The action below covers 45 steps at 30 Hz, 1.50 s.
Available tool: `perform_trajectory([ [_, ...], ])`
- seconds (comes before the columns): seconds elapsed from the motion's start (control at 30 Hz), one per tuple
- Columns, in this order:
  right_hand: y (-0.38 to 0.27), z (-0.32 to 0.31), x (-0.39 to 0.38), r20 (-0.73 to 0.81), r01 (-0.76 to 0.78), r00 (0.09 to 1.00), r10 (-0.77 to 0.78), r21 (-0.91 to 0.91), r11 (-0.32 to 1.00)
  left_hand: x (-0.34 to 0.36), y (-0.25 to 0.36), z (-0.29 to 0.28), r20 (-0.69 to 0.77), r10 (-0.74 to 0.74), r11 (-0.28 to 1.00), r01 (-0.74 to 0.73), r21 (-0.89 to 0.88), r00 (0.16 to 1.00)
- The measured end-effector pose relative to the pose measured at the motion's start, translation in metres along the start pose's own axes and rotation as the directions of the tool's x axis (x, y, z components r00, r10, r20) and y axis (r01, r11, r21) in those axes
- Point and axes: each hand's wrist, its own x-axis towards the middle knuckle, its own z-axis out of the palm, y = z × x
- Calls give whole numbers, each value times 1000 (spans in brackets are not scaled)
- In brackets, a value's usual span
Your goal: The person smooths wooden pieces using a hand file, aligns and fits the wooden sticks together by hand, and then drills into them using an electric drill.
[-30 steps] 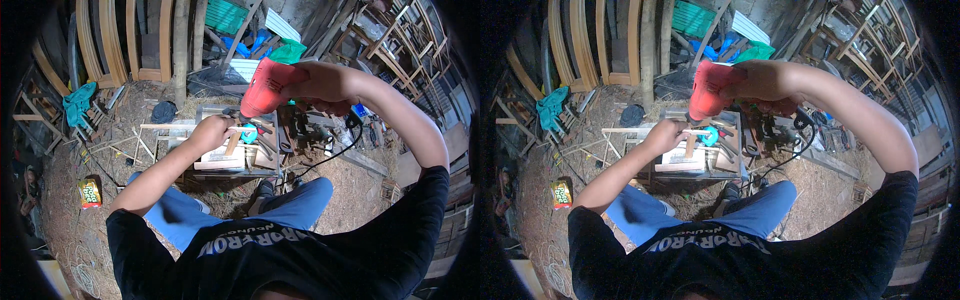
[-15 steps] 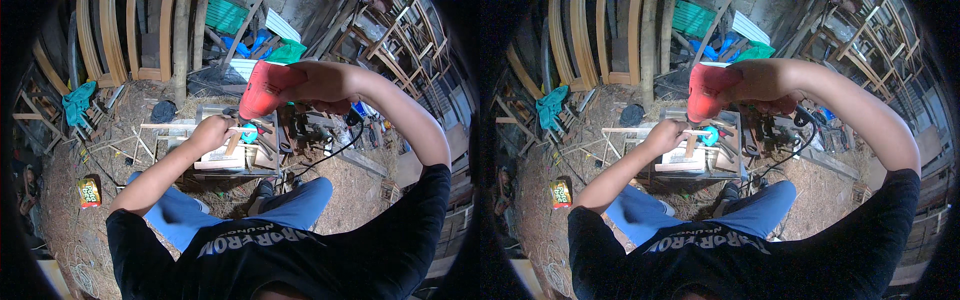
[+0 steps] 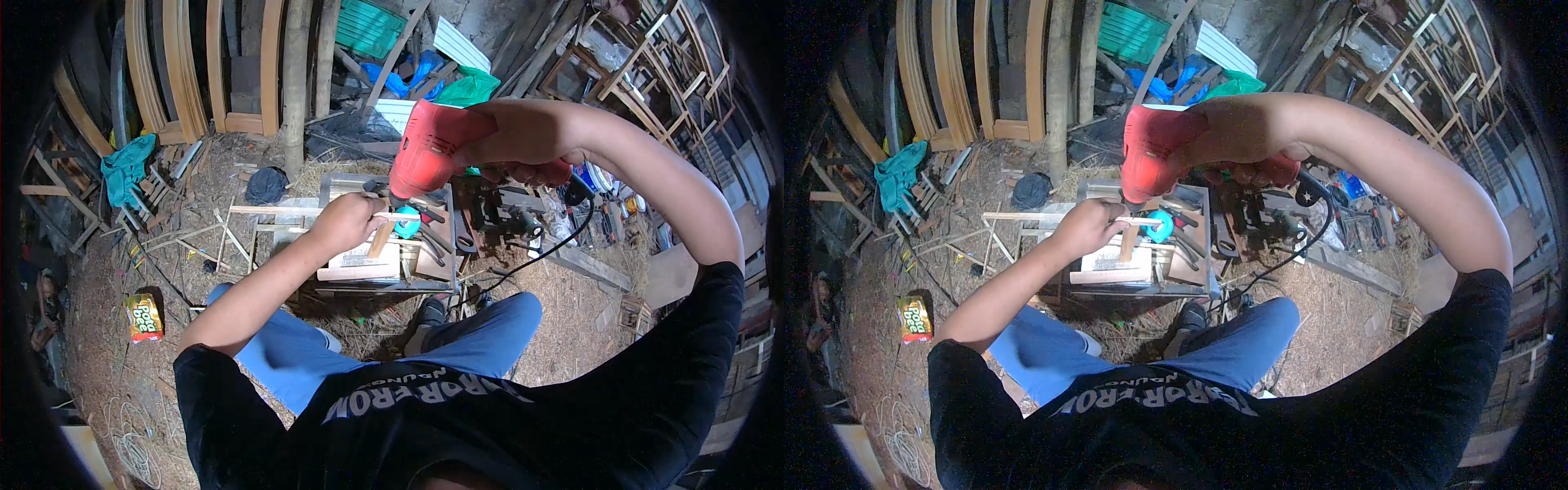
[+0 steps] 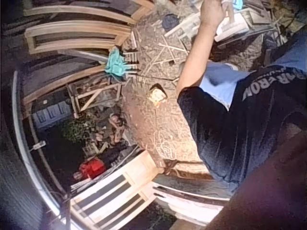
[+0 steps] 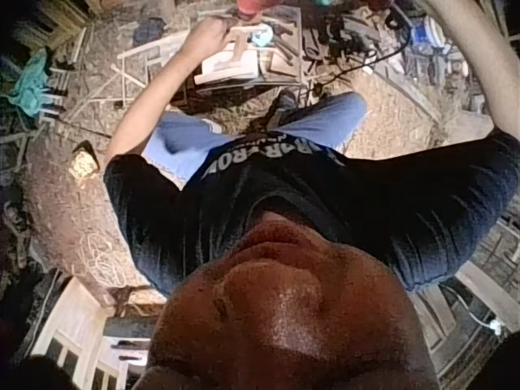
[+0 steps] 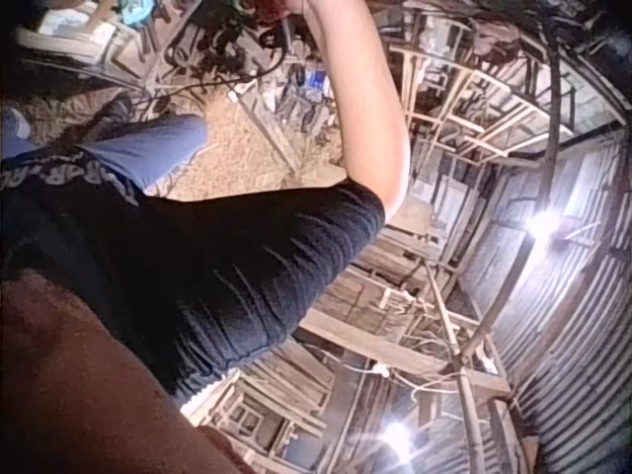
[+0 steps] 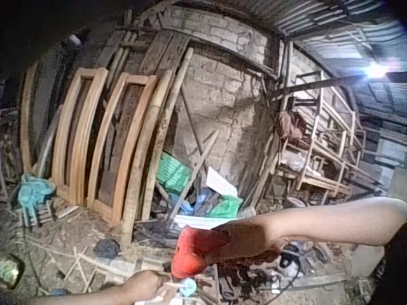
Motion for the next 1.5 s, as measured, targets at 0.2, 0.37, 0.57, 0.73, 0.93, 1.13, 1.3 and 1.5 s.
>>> perform_trajectory([
  [0.2,0,-1,2,-27,-69,997,69,9,998,-1,-3,3,-13,7,1000,-7,-9,1000],
  [0.37,-3,0,0,-10,-15,1000,16,34,999,0,-3,3,-7,4,1000,-4,-6,1000],
  [0.57,0,0,3,-23,-55,998,56,37,998,-1,-2,2,-14,15,1000,-15,-8,1000],
  [0.73,-8,-1,-1,0,-127,992,127,-3,992,-2,1,0,-12,-4,1000,4,-3,1000],
  [0.93,-1,0,2,-27,-71,997,73,45,996,-1,-2,3,-10,4,1000,-4,-6,1000],
  [1.13,-9,-1,1,-12,-45,999,45,1,999,-1,-2,3,-11,3,1000,-3,-3,1000],
  [1.3,-5,-2,1,11,19,1000,-19,40,999,0,-3,3,-17,28,1000,-28,-3,999],
  [1.5,-10,-2,2,41,11,999,-13,47,999,-1,-8,7,-31,48,999,-48,-10,998],
])
